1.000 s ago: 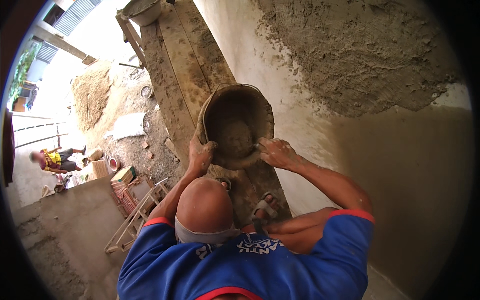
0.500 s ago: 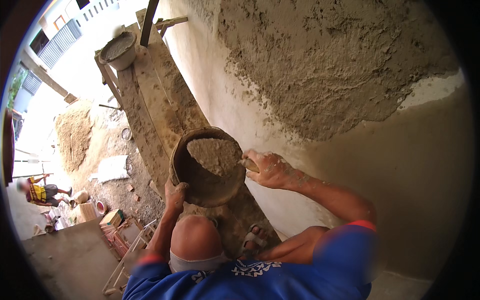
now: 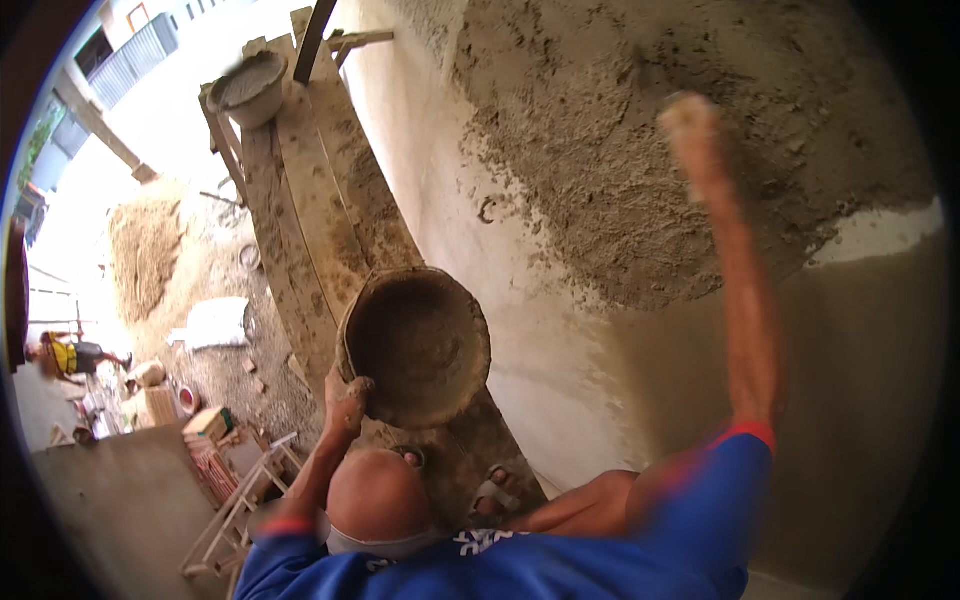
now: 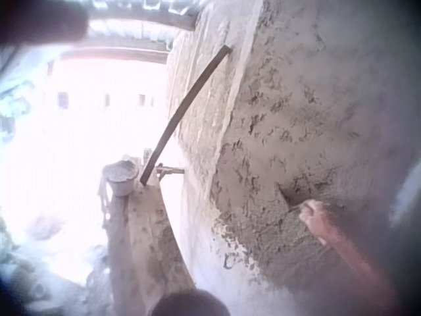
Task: The person applies wet plaster from a bucket onto a wall using a trowel and then smooths the surface with a long wooden board.
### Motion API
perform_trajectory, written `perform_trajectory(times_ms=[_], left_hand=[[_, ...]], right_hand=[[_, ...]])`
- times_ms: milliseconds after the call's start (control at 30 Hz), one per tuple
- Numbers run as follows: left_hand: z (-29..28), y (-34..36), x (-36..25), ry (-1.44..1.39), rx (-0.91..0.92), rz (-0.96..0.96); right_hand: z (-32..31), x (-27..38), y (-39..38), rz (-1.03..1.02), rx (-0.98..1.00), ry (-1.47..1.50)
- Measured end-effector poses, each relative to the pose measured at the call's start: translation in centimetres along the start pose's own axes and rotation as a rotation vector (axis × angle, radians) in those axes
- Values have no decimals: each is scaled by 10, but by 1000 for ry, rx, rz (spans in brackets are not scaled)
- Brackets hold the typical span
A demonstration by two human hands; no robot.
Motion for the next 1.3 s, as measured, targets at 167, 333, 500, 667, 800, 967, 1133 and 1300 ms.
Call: perform_trajectory(times_ms=[167, 333, 500, 667, 800, 967, 1133, 1300], left_hand=[[-43, -6, 31, 431, -251, 105], [-18, -5, 9, 429, -105, -94], [-26, -24, 17, 305, -116, -64], [-24, -16, 6, 311, -99, 12], [-26, -13, -5, 137, -56, 158], [-47, -12, -1, 217, -2, 47], [-86, 48, 6, 308, -4, 123], [-215, 145, -157, 519, -486, 178]], right_hand=[[14, 45, -59, 131, 269, 76], [95, 0, -172, -600, 794, -132], [175, 71, -253, -950, 798, -397], [230, 51, -292, -972, 847, -321], [251, 41, -307, -879, 967, -204], [240, 54, -301, -604, 1097, -86], [230, 74, -304, -629, 1008, 39], [233, 75, -318, -573, 1029, 128]])
Point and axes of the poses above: each hand's wrist, its own y-axis towards the middle knuckle, its own z-axis out of the palm, x = y × z, the point moved 4 cm from there along y, towards the middle knuckle, and after that the axes turned 4 degrees about -z, right-handed, at the moved point
